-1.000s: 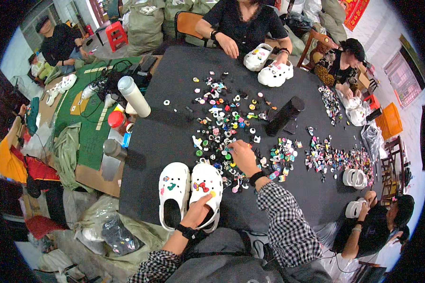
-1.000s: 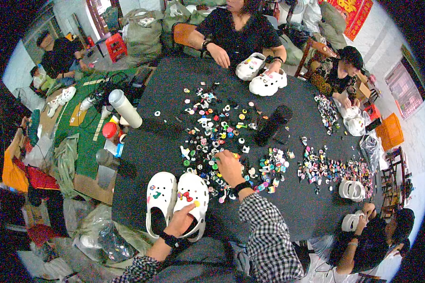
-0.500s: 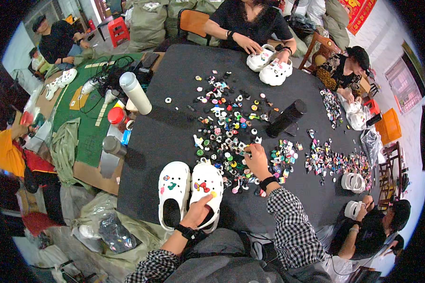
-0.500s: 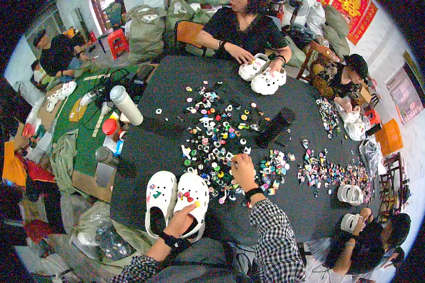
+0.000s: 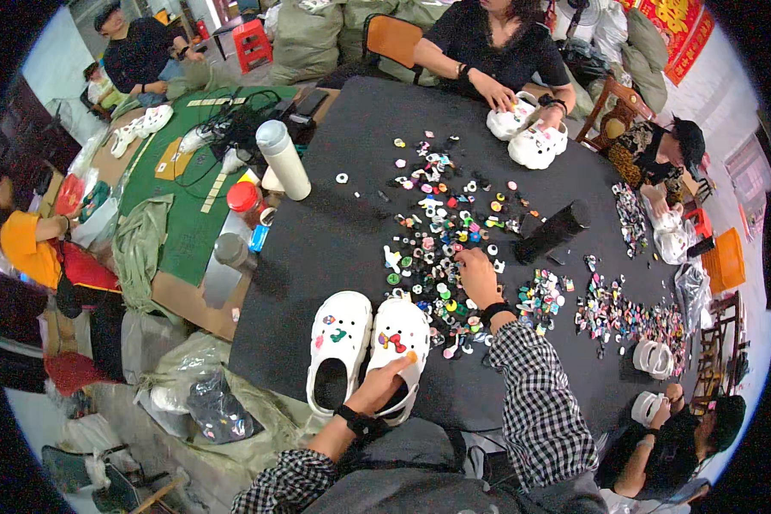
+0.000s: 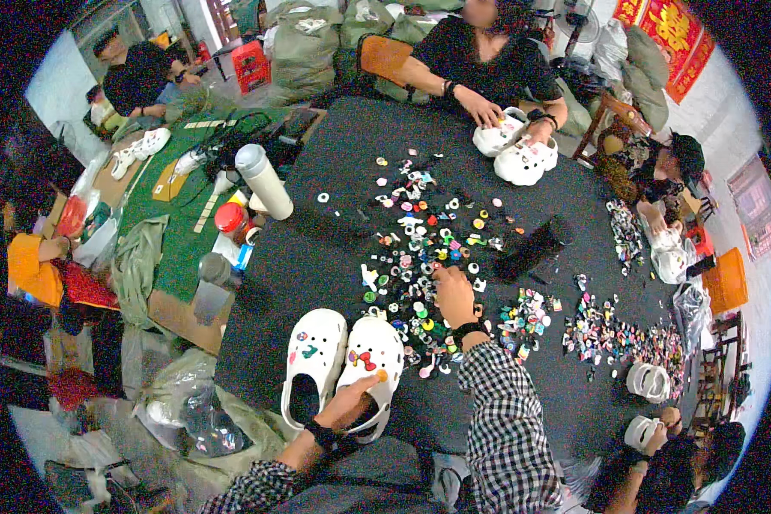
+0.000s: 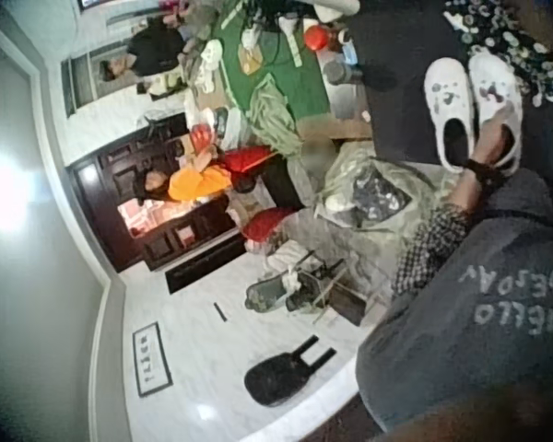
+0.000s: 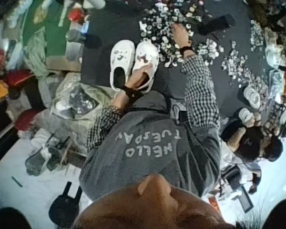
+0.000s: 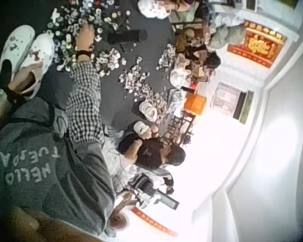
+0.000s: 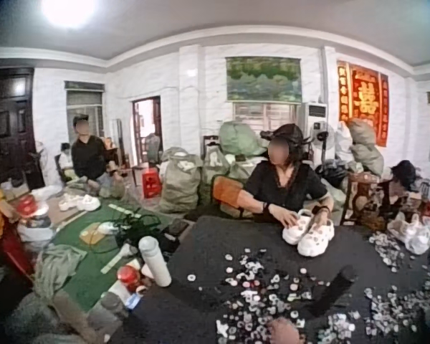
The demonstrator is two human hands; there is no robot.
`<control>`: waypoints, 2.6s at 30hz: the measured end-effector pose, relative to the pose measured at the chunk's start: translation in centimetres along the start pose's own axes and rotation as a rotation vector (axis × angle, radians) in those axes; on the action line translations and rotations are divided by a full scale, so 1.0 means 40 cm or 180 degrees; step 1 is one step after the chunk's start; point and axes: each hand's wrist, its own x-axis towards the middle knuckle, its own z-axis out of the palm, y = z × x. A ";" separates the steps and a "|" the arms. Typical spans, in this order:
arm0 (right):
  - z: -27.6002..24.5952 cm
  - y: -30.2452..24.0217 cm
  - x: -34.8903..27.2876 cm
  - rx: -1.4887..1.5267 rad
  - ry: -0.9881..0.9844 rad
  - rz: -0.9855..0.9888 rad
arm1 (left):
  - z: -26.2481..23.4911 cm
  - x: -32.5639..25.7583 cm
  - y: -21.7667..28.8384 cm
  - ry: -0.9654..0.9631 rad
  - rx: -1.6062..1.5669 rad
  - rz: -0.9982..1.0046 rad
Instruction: Attaching decorative charms to the holes of rubber clog shoes.
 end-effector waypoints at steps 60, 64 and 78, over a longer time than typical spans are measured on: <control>-0.139 -0.286 -0.230 0.1406 -0.1804 0.0030 | -0.061 0.046 -0.082 -0.0144 -0.0236 0.0216; -0.135 -0.297 -0.220 0.1254 -0.1952 -0.0069 | -0.070 0.054 -0.102 -0.0181 -0.0283 0.0491; -0.144 -0.307 -0.183 0.0519 -0.1975 -0.0258 | -0.048 0.041 -0.076 0.0133 -0.0083 0.0205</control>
